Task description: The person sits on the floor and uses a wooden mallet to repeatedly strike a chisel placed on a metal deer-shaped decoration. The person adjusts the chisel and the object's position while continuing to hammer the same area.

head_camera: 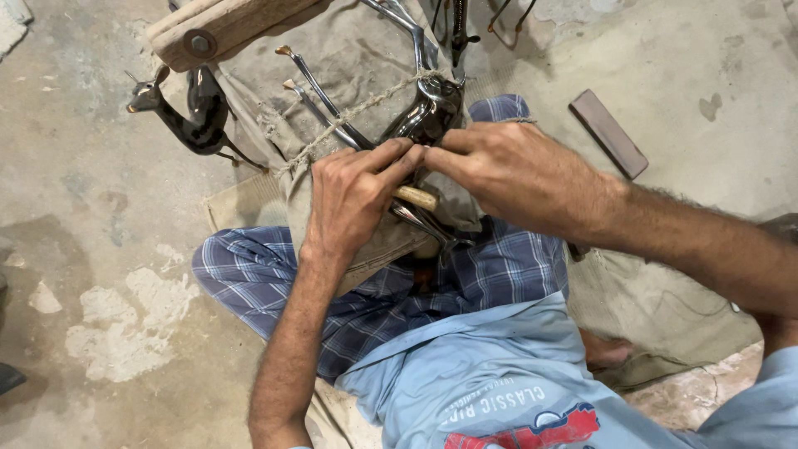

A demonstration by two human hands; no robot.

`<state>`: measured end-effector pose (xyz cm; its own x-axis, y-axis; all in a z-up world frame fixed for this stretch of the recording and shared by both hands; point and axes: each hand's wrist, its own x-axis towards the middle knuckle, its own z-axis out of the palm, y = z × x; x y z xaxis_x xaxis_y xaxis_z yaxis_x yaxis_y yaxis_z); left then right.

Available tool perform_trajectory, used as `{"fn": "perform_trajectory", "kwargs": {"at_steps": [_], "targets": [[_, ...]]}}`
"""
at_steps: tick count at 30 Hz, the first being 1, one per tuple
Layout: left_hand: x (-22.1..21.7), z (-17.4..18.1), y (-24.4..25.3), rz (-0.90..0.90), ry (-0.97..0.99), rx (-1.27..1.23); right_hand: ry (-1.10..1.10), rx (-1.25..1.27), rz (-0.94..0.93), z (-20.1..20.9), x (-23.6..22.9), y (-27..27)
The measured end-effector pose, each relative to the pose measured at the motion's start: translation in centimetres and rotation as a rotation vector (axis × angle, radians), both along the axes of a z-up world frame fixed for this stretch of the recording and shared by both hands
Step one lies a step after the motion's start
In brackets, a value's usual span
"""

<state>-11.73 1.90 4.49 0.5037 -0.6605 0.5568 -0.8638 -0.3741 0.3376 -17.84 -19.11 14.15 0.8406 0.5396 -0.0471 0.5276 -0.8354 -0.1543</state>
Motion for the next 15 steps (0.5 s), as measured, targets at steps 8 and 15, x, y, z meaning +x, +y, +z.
{"fn": "perform_trajectory", "kwargs": {"at_steps": [8,15], "targets": [[-0.1,-0.2,0.1,-0.009,0.046,-0.027,-0.053,-0.045,0.026,-0.4,0.0,0.2],[-1.4,-1.7,0.1,0.112,0.090,-0.100,-0.122,-0.295,0.132,0.8,2.2,1.8]]}}
